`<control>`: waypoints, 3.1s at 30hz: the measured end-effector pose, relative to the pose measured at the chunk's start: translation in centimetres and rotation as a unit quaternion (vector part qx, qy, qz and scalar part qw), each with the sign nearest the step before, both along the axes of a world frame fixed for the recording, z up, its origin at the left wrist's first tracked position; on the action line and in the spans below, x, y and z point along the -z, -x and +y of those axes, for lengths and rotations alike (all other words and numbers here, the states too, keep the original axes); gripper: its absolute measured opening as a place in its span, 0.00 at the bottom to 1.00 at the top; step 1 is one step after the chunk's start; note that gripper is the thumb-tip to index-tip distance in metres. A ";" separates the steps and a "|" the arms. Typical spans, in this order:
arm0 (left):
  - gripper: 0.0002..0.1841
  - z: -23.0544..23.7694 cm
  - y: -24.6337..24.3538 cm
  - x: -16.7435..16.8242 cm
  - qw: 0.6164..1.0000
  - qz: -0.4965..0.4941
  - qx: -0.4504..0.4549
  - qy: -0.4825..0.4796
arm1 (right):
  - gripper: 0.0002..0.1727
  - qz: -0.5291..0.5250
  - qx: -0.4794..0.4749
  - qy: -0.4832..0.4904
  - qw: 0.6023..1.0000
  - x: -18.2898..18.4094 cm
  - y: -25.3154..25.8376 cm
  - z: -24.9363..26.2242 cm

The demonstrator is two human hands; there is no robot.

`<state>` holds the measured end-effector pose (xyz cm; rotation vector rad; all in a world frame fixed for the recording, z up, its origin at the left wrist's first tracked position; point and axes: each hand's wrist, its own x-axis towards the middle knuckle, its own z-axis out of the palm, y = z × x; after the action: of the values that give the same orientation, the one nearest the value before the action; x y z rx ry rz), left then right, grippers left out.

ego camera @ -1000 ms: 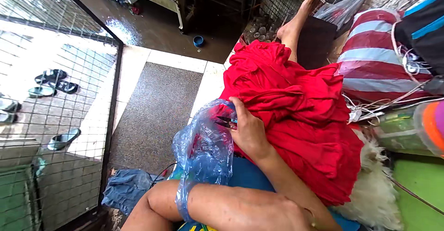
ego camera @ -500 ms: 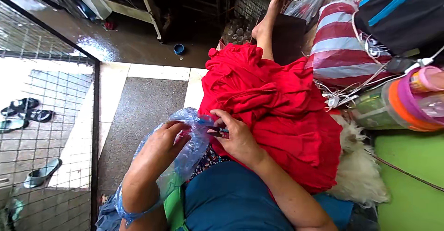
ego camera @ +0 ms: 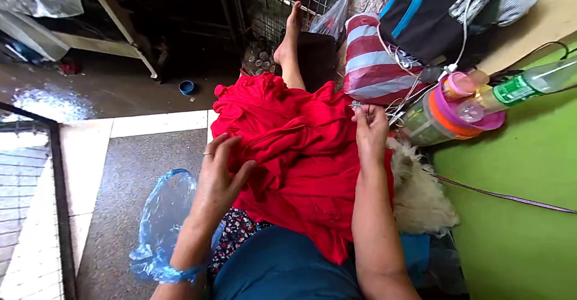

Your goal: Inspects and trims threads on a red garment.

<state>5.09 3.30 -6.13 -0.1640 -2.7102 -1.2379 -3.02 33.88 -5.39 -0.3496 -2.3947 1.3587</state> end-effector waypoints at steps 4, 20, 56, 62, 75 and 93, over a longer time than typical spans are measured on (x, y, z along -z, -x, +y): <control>0.15 1.2 0.0 -0.6 0.992 0.127 0.008 -0.026 | 0.14 -0.057 -0.005 0.113 0.992 2.7 0.5 -0.2; 0.12 -2.7 0.0 0.7 0.953 0.035 -0.103 -0.283 | 0.07 0.319 -0.242 -0.107 0.910 0.5 -4.0 -6.3; 0.08 -5.4 -0.6 4.7 0.981 0.066 -0.009 -0.180 | 0.19 0.135 -0.369 -0.152 0.907 1.2 -7.4 -9.5; 0.10 -4.3 -1.9 3.8 0.966 0.135 -0.012 -0.219 | 0.15 0.139 -0.380 -0.084 0.910 -1.9 -8.5 -10.9; 0.07 -2.3 -2.0 2.6 0.988 0.073 -0.043 -0.129 | 0.15 0.163 -0.327 -0.213 0.906 1.0 -7.9 -13.8; 0.11 -3.4 -4.0 -0.1 0.998 0.003 0.053 -0.046 | 0.29 0.131 -0.268 -0.222 0.928 1.4 -7.4 -14.5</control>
<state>9.06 -0.12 -6.02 -0.3029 -2.6649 -1.3848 4.40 19.38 -6.82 0.6100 -2.5551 0.9135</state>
